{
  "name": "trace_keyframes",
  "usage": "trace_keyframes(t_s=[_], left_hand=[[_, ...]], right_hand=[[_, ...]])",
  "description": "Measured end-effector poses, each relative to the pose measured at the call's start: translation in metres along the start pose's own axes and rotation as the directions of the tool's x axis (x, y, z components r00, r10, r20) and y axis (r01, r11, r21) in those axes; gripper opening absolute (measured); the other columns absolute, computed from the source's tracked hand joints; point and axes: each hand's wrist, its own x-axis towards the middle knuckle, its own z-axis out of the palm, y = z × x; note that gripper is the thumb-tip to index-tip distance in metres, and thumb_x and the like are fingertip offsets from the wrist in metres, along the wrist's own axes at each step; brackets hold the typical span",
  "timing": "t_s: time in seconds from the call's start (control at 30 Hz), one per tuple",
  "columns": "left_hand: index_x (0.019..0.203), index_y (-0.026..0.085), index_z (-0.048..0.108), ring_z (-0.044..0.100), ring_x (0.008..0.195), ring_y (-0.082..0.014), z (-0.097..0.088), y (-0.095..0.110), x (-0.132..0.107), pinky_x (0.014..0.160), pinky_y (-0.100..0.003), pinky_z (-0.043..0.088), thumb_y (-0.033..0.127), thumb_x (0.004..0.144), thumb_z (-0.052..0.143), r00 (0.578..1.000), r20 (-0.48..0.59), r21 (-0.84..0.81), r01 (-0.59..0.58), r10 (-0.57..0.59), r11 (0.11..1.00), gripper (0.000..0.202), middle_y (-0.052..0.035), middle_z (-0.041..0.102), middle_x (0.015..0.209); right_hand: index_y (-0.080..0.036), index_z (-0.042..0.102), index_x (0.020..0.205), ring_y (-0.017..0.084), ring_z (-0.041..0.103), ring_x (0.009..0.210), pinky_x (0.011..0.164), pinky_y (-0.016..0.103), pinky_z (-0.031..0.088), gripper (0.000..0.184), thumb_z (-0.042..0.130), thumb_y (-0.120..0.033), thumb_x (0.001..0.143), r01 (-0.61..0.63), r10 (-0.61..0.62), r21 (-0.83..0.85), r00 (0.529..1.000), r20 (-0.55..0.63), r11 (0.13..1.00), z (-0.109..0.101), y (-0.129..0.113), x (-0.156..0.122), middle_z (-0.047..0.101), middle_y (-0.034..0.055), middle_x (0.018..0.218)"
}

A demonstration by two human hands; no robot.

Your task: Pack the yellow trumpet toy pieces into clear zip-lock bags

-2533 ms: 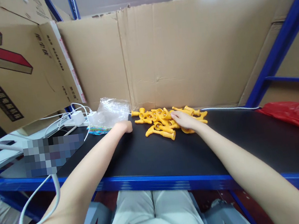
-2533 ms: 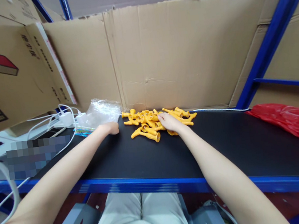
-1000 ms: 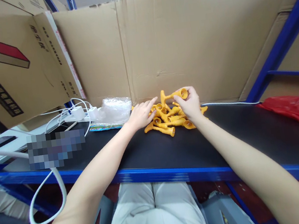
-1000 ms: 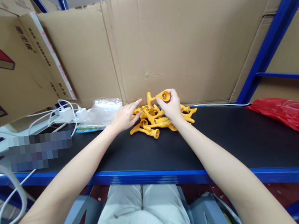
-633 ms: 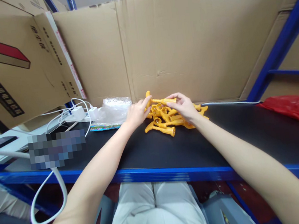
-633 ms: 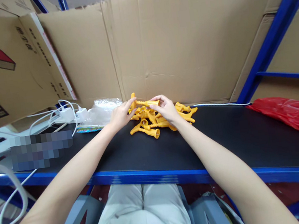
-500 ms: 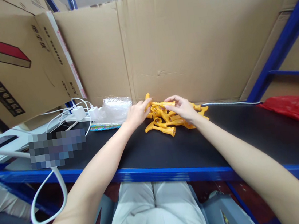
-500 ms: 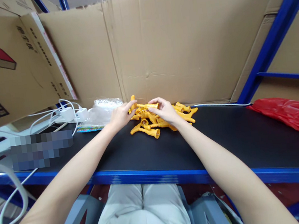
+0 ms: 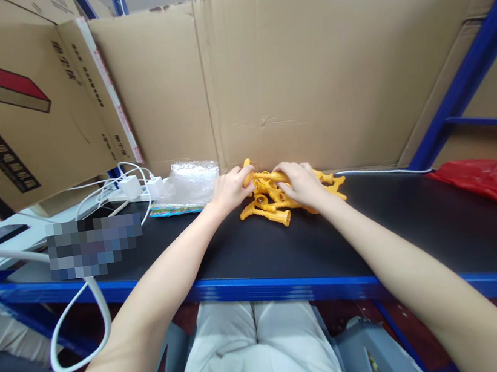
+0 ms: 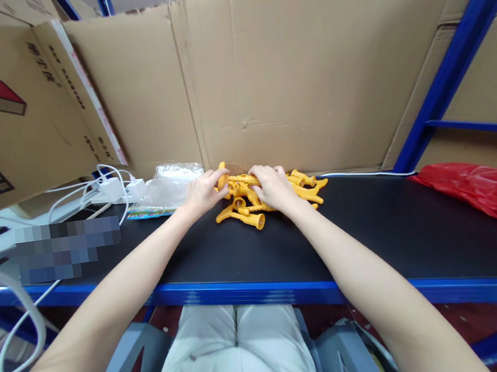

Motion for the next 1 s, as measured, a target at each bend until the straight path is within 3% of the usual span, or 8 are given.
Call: trace_keyframes(t_s=[0.17,0.27,0.57,0.7,0.8,1.0], left_hand=[[0.115,0.023,0.055,0.061,0.08,-0.0169,0.0005,-0.003,0.0002,0.07,-0.027,0.044,0.028,0.081,0.053,1.0,-0.019,-0.033,0.005,-0.006,0.999,0.035,-0.005,0.064,0.094],[0.115,0.023,0.056,0.061,0.082,-0.0177,0.0016,-0.0048,-0.0001,0.071,-0.027,0.044,0.028,0.08,0.054,1.0,-0.012,-0.028,0.013,-0.013,1.0,0.035,-0.005,0.064,0.095],[0.115,0.023,0.056,0.061,0.081,-0.0173,0.003,-0.0055,-0.0001,0.069,-0.027,0.044,0.028,0.08,0.054,1.0,-0.011,-0.03,0.019,-0.019,0.999,0.035,-0.0052,0.065,0.096],[0.113,0.023,0.057,0.061,0.078,-0.0168,0.0021,-0.0077,0.0002,0.069,-0.026,0.044,0.027,0.079,0.054,1.0,-0.014,-0.036,0.027,-0.028,0.999,0.035,-0.0051,0.066,0.094],[0.113,0.023,0.058,0.061,0.078,-0.0171,0.0015,-0.0091,0.0003,0.069,-0.027,0.044,0.028,0.078,0.054,0.999,-0.002,-0.034,0.041,-0.042,0.999,0.035,-0.005,0.066,0.092],[0.111,0.023,0.059,0.061,0.076,-0.0173,0.0011,-0.0089,0.0004,0.067,-0.026,0.043,0.028,0.077,0.055,0.998,0.011,-0.017,0.06,-0.06,0.998,0.035,-0.0047,0.066,0.09]], right_hand=[[-0.019,0.055,0.106,0.026,0.057,0.094,0.083,0.041,0.033,0.03,0.042,-0.038,0.087,-0.002,0.002,-0.029,1.0,0.009,1.0,0.0005,-0.0044,-0.0003,0.065,0.0109,0.101],[-0.018,0.056,0.105,0.026,0.056,0.095,0.083,0.041,0.033,0.032,0.035,-0.037,0.09,-0.006,0.008,-0.047,0.999,0.052,0.999,0.0026,-0.0041,-0.0003,0.065,0.0113,0.102],[-0.019,0.054,0.099,0.025,0.056,0.094,0.082,0.039,0.035,0.024,0.048,-0.036,0.083,0.021,-0.021,0.004,1.0,-0.003,1.0,0.0004,-0.0004,-0.0007,0.063,0.0104,0.1],[-0.019,0.054,0.108,0.026,0.056,0.1,0.09,0.046,0.034,0.032,0.044,-0.039,0.085,0.009,-0.01,0.031,1.0,0.004,0.999,0.004,-0.0016,-0.0015,0.062,0.0115,0.109],[-0.02,0.053,0.115,0.027,0.054,0.107,0.099,0.053,0.025,0.035,0.038,-0.037,0.088,0.003,-0.003,0.032,1.0,0.014,0.999,0.0081,-0.0016,-0.0019,0.061,0.0107,0.115],[-0.021,0.055,0.113,0.026,0.055,0.105,0.102,0.057,0.019,0.032,0.043,-0.03,0.085,0.024,-0.024,0.008,1.0,0.002,1.0,0.0076,0.0009,-0.0021,0.062,0.009,0.112]])
